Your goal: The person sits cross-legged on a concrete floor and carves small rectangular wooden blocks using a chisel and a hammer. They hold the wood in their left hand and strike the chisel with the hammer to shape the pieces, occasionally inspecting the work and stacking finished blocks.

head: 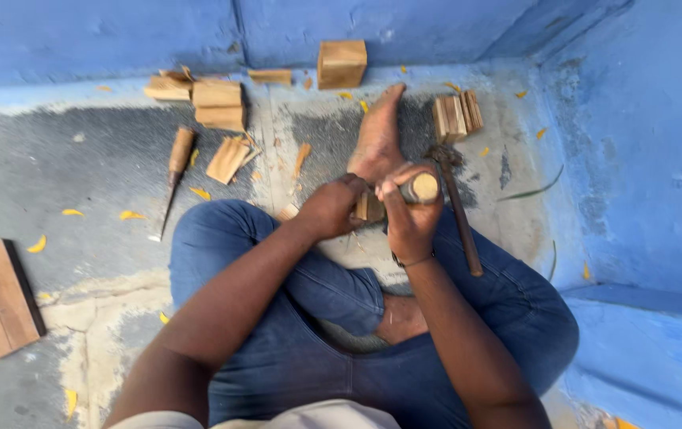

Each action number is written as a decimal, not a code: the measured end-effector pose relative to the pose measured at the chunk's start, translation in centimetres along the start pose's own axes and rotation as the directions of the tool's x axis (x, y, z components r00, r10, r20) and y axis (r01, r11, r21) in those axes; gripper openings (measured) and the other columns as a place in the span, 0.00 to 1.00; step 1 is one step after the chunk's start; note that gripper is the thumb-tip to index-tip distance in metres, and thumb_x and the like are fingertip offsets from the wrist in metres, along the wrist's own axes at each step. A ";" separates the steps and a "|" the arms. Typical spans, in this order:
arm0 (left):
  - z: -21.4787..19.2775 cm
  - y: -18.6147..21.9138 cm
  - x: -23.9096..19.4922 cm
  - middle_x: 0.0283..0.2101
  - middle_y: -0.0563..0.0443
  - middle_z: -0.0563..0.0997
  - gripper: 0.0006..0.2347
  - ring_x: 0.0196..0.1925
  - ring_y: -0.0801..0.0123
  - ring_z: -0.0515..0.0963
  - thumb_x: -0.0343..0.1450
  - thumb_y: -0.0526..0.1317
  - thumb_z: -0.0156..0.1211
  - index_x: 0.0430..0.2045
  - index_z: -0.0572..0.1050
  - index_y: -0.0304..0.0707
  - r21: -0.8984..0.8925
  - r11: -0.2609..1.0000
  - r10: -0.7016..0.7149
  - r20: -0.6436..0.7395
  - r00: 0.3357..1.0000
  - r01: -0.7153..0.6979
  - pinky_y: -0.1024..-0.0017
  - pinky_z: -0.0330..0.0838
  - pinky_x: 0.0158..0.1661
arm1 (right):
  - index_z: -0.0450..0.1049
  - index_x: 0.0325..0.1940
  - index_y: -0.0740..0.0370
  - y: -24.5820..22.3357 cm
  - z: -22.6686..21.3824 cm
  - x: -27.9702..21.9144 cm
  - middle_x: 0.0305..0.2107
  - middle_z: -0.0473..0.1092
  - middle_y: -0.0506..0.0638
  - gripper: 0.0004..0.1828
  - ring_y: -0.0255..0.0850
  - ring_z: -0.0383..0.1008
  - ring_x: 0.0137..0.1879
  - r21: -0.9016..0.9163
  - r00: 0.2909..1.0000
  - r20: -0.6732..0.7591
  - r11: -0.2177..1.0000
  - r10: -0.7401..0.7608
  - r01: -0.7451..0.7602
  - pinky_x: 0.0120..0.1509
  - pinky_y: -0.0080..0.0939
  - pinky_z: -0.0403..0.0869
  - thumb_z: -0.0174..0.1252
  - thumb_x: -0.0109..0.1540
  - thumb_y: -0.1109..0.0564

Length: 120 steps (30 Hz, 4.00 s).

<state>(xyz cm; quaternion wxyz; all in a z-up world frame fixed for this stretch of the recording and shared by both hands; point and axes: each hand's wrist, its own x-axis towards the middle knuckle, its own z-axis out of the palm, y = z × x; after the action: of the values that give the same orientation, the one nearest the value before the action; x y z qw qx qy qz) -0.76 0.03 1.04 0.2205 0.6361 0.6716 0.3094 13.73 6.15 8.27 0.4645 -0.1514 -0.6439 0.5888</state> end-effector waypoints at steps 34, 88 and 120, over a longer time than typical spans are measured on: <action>-1.4 -0.3 -0.9 0.52 0.39 0.81 0.22 0.53 0.44 0.79 0.61 0.33 0.66 0.51 0.76 0.35 -0.062 0.980 0.191 0.010 0.982 -0.190 0.55 0.74 0.54 | 0.65 0.45 0.60 -1.6 -0.1 -0.9 0.37 0.67 0.47 0.07 0.34 0.70 0.44 0.104 0.998 0.065 0.995 0.008 -0.015 0.54 0.38 0.73 0.56 0.67 0.67; 3.4 -1.8 -0.1 0.33 0.49 0.77 0.13 0.26 0.71 0.72 0.78 0.50 0.49 0.53 0.75 0.50 -0.546 0.600 -0.354 0.473 0.807 0.584 0.69 0.72 0.30 | 0.67 0.38 0.64 -2.6 -0.3 -0.5 0.29 0.67 0.52 0.15 0.37 0.68 0.37 0.141 0.974 0.178 0.976 0.142 -0.168 0.52 0.41 0.73 0.48 0.71 0.50; 3.4 -4.1 0.5 0.47 0.35 0.82 0.15 0.49 0.42 0.80 0.76 0.48 0.49 0.47 0.80 0.42 -0.231 0.952 -0.172 0.134 0.976 0.199 0.54 0.72 0.52 | 0.66 0.38 0.64 -2.1 0.8 -1.9 0.30 0.67 0.54 0.24 0.39 0.68 0.38 0.092 0.998 0.069 0.996 0.011 -0.017 0.50 0.39 0.70 0.48 0.73 0.40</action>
<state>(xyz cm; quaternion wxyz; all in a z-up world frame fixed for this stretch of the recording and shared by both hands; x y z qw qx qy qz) -1.41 0.96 -4.21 0.3625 0.5548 0.6718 0.3309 14.82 3.75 9.44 0.4447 -0.1139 -0.6302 0.6262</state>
